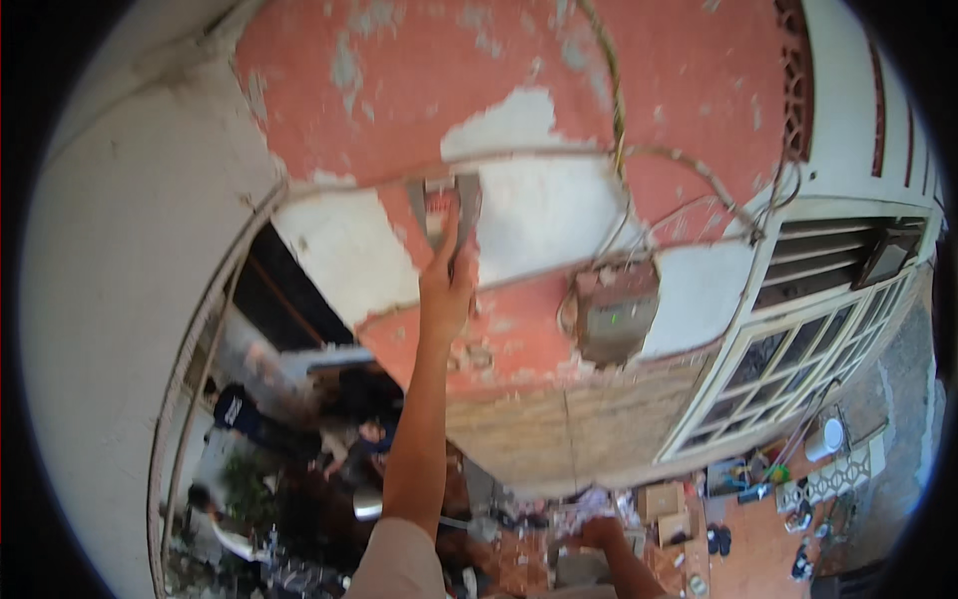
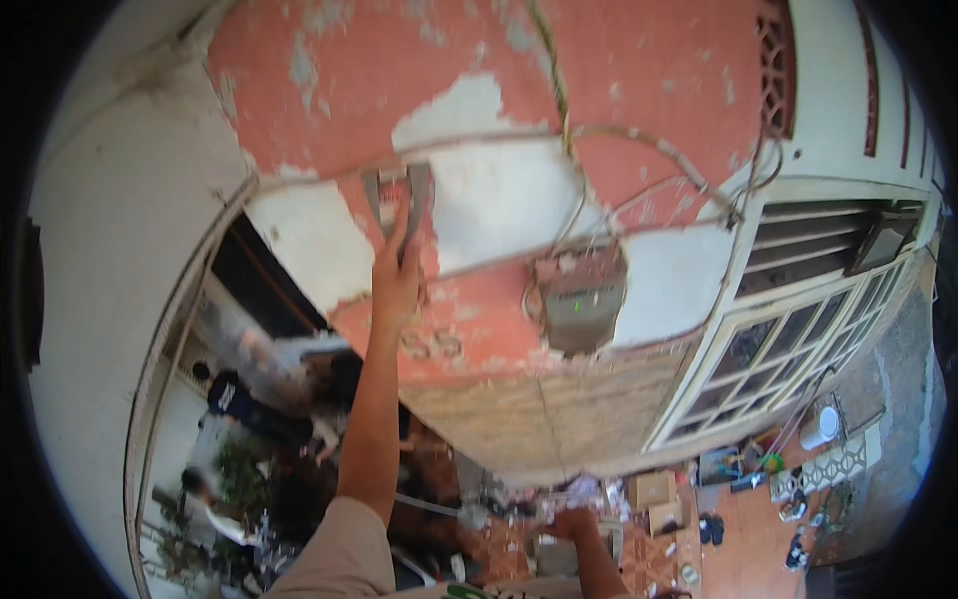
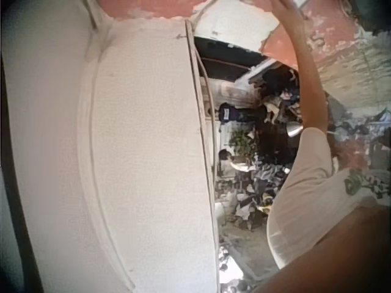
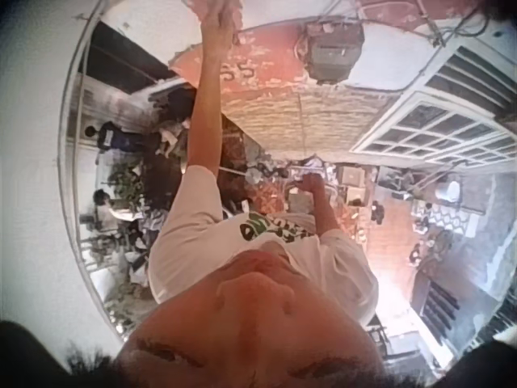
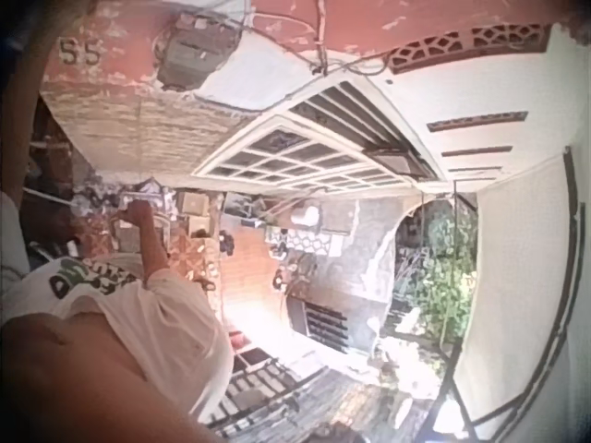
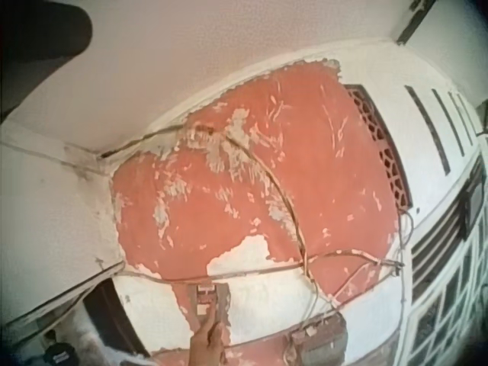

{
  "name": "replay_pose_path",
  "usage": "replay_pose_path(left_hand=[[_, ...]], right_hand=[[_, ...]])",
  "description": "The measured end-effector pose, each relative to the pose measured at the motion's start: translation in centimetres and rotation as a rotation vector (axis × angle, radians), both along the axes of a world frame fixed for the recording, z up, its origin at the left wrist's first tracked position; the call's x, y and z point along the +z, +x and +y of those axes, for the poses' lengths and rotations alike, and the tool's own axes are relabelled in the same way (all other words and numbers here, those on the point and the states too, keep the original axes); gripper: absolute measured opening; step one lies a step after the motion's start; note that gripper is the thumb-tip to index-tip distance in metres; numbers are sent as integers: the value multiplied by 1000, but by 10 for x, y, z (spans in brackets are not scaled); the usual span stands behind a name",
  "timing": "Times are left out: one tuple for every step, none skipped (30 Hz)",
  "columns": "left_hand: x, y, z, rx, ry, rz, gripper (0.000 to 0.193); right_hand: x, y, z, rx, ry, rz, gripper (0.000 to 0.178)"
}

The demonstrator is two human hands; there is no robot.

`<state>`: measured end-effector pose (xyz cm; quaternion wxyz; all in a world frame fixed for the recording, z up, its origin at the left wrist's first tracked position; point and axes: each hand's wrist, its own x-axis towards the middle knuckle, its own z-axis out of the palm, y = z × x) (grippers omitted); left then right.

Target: The person scrapes old paint and debris from an exterior wall using a putty knife.

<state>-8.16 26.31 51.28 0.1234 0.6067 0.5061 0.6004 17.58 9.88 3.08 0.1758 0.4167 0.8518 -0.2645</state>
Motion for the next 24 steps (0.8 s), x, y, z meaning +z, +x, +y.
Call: replay_pose_path(left_hand=[[-5, -6, 4, -14, 9, 23, 53], [-12, -20, 2, -10, 17, 50, 55], [-25, -29, -1, -27, 10, 30, 55], [-25, -30, -6, -41, 6, 20, 55], [-21, -25, -3, -60, 41, 30, 55], [-20, -20, 0, -50, 2, 6, 54], [-13, -15, -3, -28, -45, -20, 54], [-5, -13, -4, -85, -37, -28, 53], [1, -9, -2, -84, -30, -26, 53], [6, -2, 1, -72, -32, -58, 53], [8, 5, 1, -65, -42, -94, 52], [3, 5, 1, -67, -49, -100, 52], [-4, 0, 2, -67, -37, -70, 52], [-10, -4, 2, -68, -27, -40, 52], [-16, -7, 2, -69, -33, -43, 52], [-20, -13, 2, -65, -41, -34, 52], [-19, -19, -1, -54, -48, -23, 52], [-14, -22, -1, -47, -56, -18, 52], [0, -16, 1, -65, -40, -41, 52], [11, -10, 3, -83, -20, -62, 52], [14, -8, 5, -80, -27, -63, 52], [16, -2, 6, -79, -19, -51, 52], [14, 1, 7, -77, -12, -38, 52], [9, -2, 4, -71, -20, -37, 52]], right_hand=[[-12, -1, 2, 0, -60, 32, 80], [-10, -6, 1, 30, -132, 1, 80], [-11, -6, -2, 42, -121, 21, 81], [-13, -5, -4, 35, -84, 62, 82], [-16, -1, -6, 17, -48, 72, 82], [-17, 2, -7, -6, -5, 90, 82], [-17, 3, -10, -15, 30, 106, 82], [-18, 1, -12, -23, 62, 120, 83], [-20, 2, -12, -29, 89, 132, 83], [-23, 1, -9, -34, 112, 142, 83], [-23, 2, -8, -45, 128, 148, 83], [-24, 2, -9, -56, 141, 152, 84], [-24, 0, -7, -62, 159, 160, 84], [-24, -2, -6, -70, 174, 168, 84], [-24, -1, -7, -78, 188, 175, 85], [-23, -2, -7, -88, 200, 187, 85], [-13, -4, -9, -91, 212, 202, 85], [-2, -5, -10, -110, 240, 248, 88], [2, -5, -12, -110, 230, 245, 88], [4, -5, -12, -127, 249, 272, 81], [6, -5, -12, -143, 269, 300, 75], [6, -1, -11, -146, 260, 295, 75], [3, 0, -7, -108, 140, 210, 77], [-1, -2, -3, -63, 19, 130, 80]])
